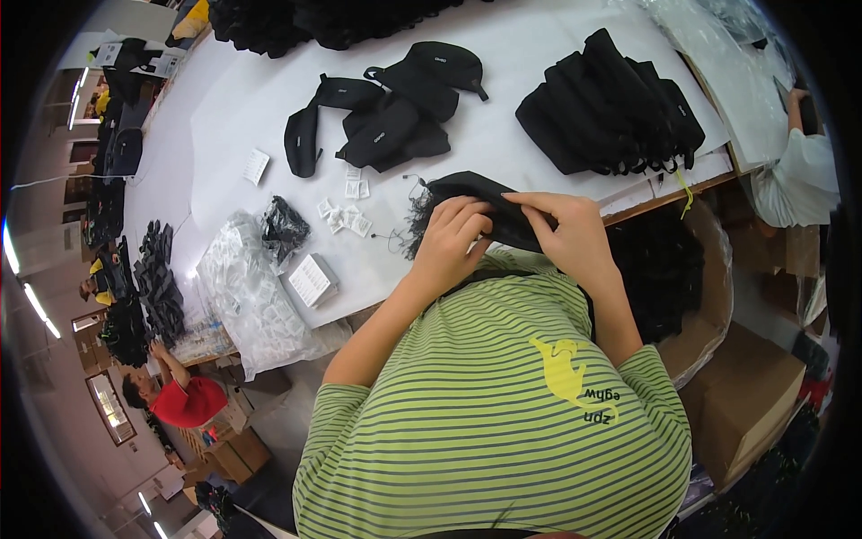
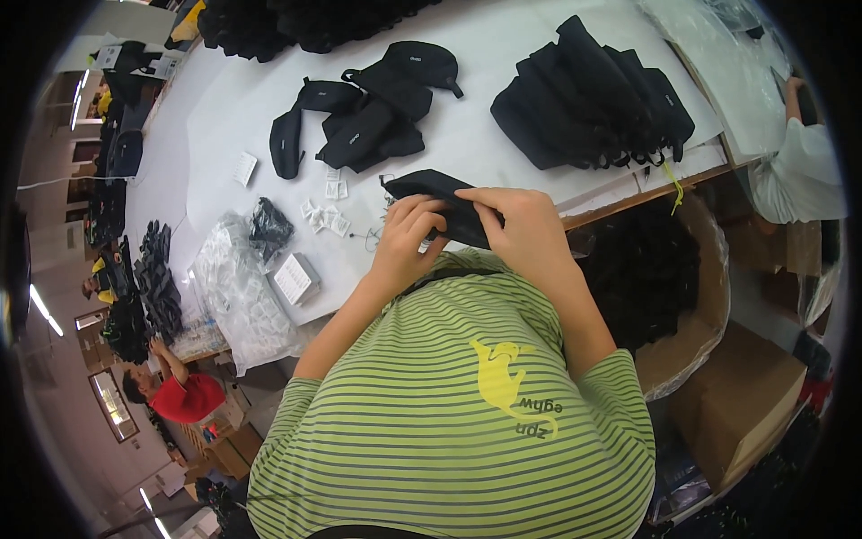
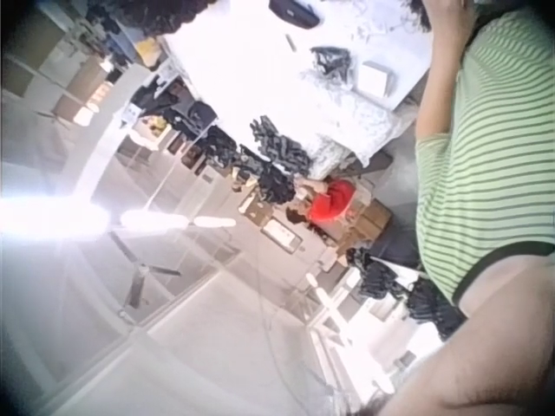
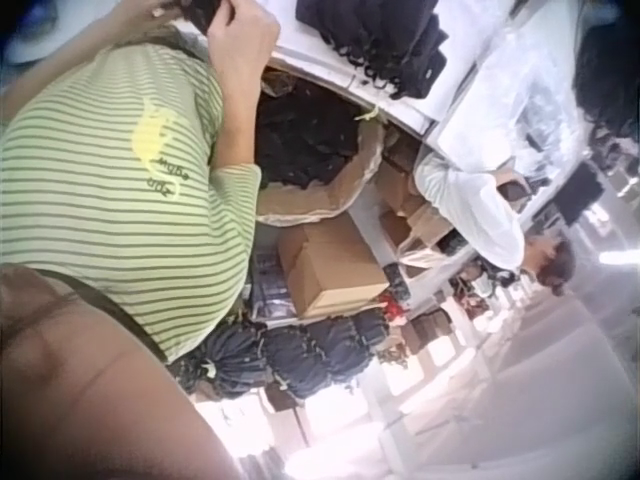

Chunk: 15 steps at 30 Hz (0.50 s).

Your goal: Assembling small black fabric pouches by attaching labels or components and sorting them on a workstation.

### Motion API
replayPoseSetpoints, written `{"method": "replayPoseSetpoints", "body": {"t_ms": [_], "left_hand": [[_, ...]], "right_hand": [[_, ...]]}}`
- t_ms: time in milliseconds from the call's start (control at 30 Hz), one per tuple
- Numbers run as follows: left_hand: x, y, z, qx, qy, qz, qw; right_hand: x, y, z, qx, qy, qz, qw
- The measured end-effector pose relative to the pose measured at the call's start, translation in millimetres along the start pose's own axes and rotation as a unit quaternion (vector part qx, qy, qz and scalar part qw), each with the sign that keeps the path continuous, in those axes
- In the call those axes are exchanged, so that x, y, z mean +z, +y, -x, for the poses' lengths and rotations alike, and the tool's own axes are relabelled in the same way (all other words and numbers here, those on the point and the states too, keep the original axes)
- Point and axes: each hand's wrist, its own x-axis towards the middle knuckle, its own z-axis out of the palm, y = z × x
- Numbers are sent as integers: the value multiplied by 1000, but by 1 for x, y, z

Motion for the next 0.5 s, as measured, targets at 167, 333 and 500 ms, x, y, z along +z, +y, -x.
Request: {"method": "replayPoseSetpoints", "body": {"t_ms": [167, 333, 500], "left_hand": [[-4, 0, 1, 0, 14, 1, 1000], [-5, -1, 5, 13, 31, 4, 999], [-16, 3, 10, 9, 35, 5, 999]], "right_hand": [[3, -6, 1, 1, -24, -28, 999], [7, -8, 4, -27, -34, -47, 998], [6, -3, 0, 16, -93, -142, 985]]}}
